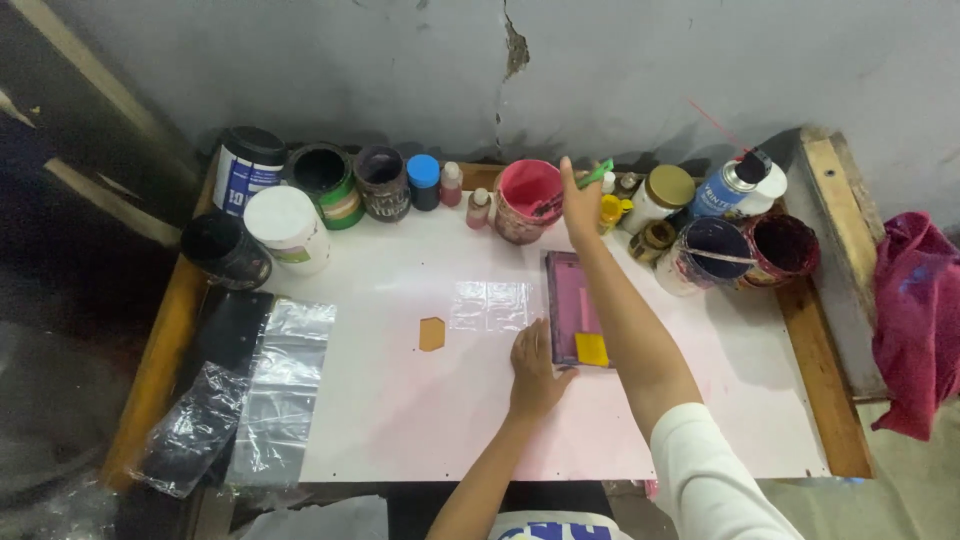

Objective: The person prepares a screen printing setup by smoothing a plastic sheet on a table. They then use a yellow squeegee to spread pink ink evenly across a screen printing frame, repeatedly moving the squeegee back and forth to coat the screen.

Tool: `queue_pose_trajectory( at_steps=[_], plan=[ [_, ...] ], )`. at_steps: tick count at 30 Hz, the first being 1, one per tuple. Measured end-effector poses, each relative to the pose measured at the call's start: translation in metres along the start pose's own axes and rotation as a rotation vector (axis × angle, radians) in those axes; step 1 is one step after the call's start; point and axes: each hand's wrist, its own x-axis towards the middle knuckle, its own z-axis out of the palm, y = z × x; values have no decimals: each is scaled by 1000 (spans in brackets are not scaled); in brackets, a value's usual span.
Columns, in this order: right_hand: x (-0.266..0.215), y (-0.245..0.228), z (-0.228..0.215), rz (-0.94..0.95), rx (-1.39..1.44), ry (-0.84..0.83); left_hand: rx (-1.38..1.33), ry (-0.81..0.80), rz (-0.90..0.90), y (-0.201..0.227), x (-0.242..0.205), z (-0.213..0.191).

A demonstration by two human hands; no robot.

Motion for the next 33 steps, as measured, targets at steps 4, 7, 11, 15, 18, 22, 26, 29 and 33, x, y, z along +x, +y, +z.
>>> queue_pose_trajectory(
  at_steps=[4, 7, 11, 15, 18, 22, 26, 29, 33],
  plan=[
    [12, -23, 2, -82, -147, 33, -14, -2, -15, 4, 0, -6],
    [6, -38, 0, -257, -252, 44, -38, -20, -29, 7, 2, -9],
    [-10, -59, -21, -399, -270, 44, -7, 5, -12, 9, 2, -9],
    [-8, -48, -54, -439, -314, 135, -36, -15, -6, 7, 3, -6],
    [-21, -53, -84, -254, 13, 126, 1, -9, -7, 4, 1, -4],
    [-31, -42, -123, -92, 372, 211, -43, -50, -47, 6, 1, -10],
    [-61, -29, -172, -50, 525, 245, -42, -51, -37, 9, 1, -15],
    [-109, -34, -206, -169, 449, 231, 28, -10, 15, 3, 1, -7],
    [-153, -16, -229, -224, 360, 178, 29, 9, 39, 1, -2, -3]
  ],
)
